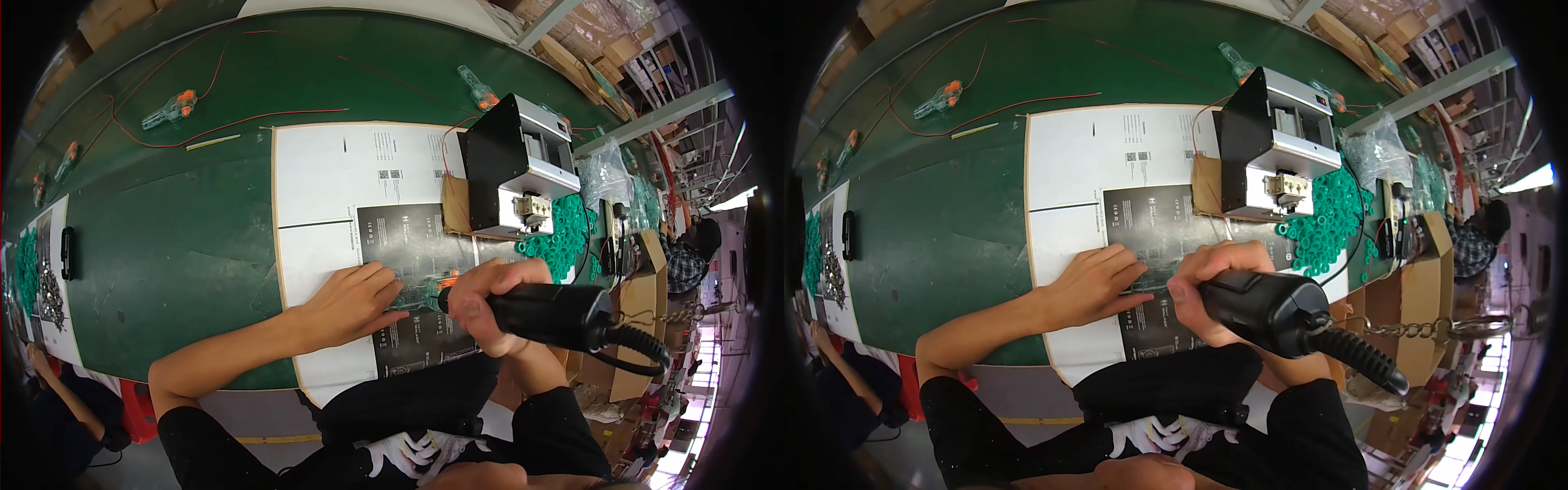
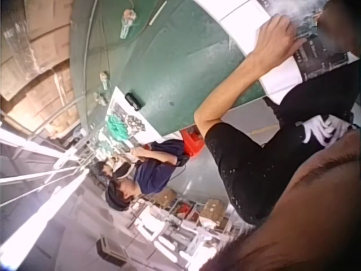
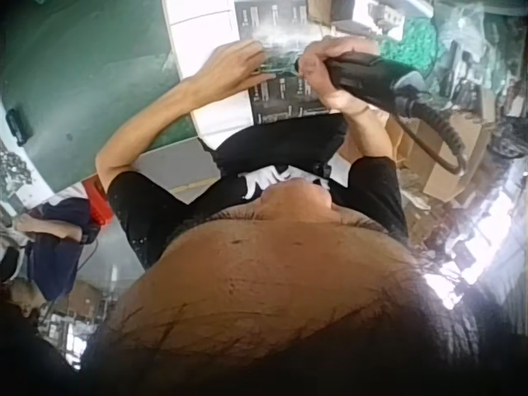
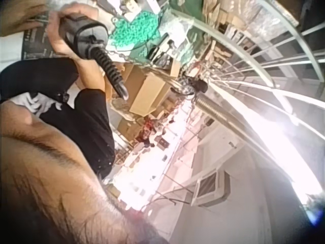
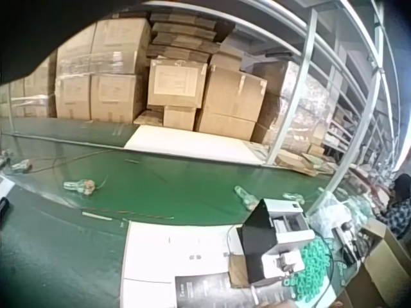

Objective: Assembling green plastic components onto circuit boards using a power screwdriver on a factory production line.

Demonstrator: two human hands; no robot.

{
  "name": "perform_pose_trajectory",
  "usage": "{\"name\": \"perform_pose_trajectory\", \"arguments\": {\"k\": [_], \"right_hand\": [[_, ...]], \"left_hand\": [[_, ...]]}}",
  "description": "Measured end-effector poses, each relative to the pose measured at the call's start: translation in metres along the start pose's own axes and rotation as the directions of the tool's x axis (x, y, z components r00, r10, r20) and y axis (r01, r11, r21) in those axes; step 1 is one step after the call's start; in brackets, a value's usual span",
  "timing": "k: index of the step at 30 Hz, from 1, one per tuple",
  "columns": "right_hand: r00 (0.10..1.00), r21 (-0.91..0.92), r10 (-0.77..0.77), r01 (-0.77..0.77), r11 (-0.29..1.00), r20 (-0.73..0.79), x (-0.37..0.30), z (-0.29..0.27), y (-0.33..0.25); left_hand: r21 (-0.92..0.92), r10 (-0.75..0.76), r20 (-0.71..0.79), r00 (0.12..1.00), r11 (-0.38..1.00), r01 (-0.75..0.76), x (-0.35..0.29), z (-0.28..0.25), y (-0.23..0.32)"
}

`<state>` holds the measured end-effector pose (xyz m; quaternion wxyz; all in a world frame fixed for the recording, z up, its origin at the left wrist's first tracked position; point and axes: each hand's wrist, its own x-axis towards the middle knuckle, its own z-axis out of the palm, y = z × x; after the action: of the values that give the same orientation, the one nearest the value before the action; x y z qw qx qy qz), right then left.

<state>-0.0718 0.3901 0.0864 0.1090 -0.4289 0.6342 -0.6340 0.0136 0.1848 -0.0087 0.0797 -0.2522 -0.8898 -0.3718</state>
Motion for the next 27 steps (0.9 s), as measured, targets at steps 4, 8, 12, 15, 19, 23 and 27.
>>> {"name": "perform_pose_trajectory", "arguments": {"k": [4, 8, 12, 15, 19, 23, 27], "right_hand": [[1.0, -0.019, 0.0, 0.0, 1.0, 0.009, 0.004, 0.002, 0.003], [0.999, -0.13, 0.036, -0.033, 0.991, 0.022, 0.003, -0.003, -0.003], [0.921, 0.095, -0.003, 0.043, 0.995, -0.389, 0.012, -0.029, -0.012], [0.75, -0.037, -0.188, 0.213, 0.976, -0.634, 0.041, -0.082, -0.034], [0.701, -0.216, -0.221, 0.097, 0.972, -0.678, 0.056, -0.113, -0.012], [0.749, -0.143, -0.105, 0.014, 0.99, -0.654, 0.056, -0.111, -0.008], [0.801, 0.04, 0.032, -0.01, 0.999, -0.598, 0.03, -0.088, -0.017]], "left_hand": [[0.014, 0.006, 0.0, 1.0, 1.0, -0.006, 0.001, -0.001, 0.001], [0.029, 0.02, 0.009, 1.0, 0.999, -0.021, 0.004, -0.001, 0.003], [0.052, -0.016, 0.006, 1.0, 0.999, 0.016, -0.003, 0.001, 0.0], [0.057, 0.027, -0.029, 0.999, 0.998, -0.026, 0.002, 0.002, 0.001], [0.048, 0.036, -0.037, 0.999, 0.998, -0.034, 0.004, 0.003, 0.001], [0.044, 0.037, -0.038, 0.999, 0.998, -0.035, 0.002, 0.001, 0.001], [0.05, 0.032, -0.047, 0.998, 0.998, -0.03, 0.001, 0.004, -0.001]]}}
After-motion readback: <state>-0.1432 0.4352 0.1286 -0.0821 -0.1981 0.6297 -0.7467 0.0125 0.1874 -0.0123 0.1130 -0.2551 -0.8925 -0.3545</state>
